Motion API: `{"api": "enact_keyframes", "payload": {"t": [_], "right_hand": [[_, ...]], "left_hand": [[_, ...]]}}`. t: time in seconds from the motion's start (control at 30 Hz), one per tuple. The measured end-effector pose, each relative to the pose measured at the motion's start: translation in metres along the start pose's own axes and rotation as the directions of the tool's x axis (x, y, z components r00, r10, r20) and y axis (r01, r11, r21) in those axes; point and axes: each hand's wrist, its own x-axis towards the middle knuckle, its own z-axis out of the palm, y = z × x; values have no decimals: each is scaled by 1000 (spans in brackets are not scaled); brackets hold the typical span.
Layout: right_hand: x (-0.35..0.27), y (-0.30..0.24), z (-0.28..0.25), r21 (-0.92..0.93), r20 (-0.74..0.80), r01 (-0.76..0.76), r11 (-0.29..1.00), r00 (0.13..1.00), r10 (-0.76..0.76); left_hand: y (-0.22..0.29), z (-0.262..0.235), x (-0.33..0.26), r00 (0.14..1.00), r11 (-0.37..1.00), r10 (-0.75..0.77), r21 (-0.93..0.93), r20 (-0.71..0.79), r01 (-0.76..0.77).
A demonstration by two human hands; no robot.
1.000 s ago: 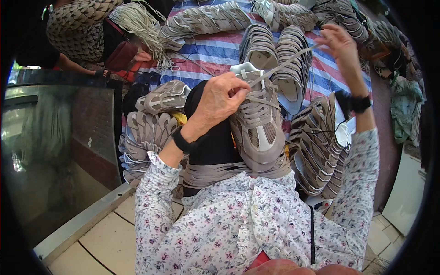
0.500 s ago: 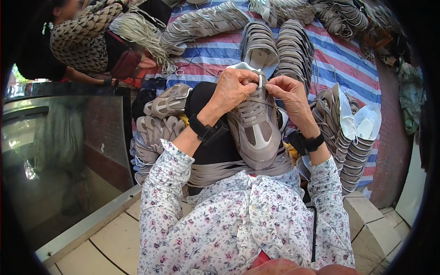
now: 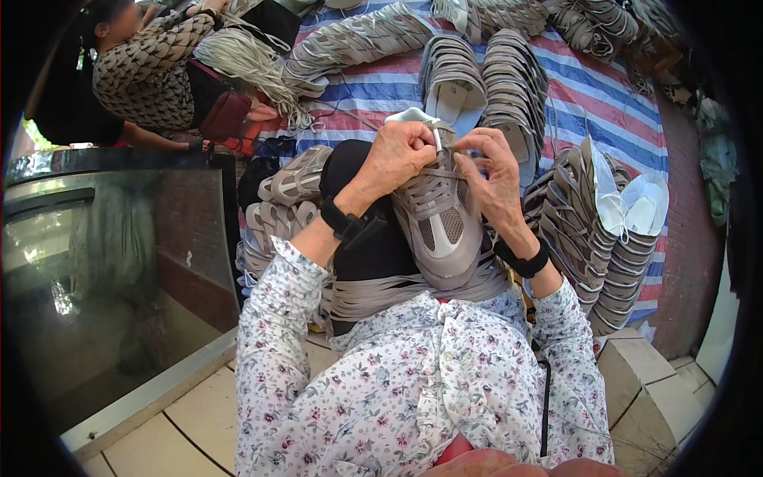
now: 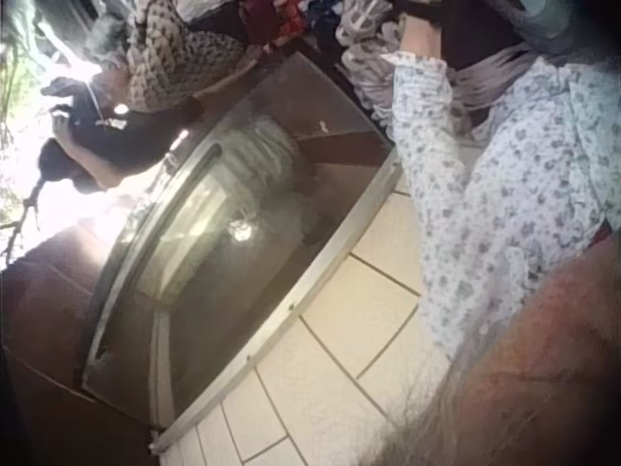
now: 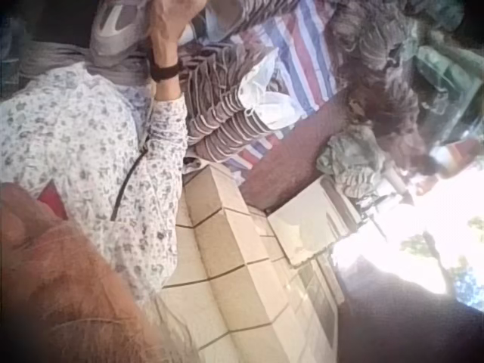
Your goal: Lacing and finishing a grey athletic shoe in a shared workspace.
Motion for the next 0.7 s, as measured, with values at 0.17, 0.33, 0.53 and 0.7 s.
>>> {"api": "enact_keyframes", "payload": {"t": [0.17, 0.33, 0.53, 0.7], "right_hand": [[-1, -22, 1, -318, 188, 296, 901, 951, -246], [5, -24, 9, -433, 349, 404, 806, 899, -263], [15, -24, 9, -467, 402, 389, 794, 893, -201], [29, -35, 12, -363, 463, 320, 875, 877, -129]], "left_hand": [[4, -12, 10, 983, 931, 179, 314, 47, -185], [-12, -41, 15, 846, 651, 530, 669, -62, -359], [-17, -45, -8, 921, 854, 362, 447, -144, -266], [-21, -44, -14, 949, 926, 249, 335, -194, -175]]}}
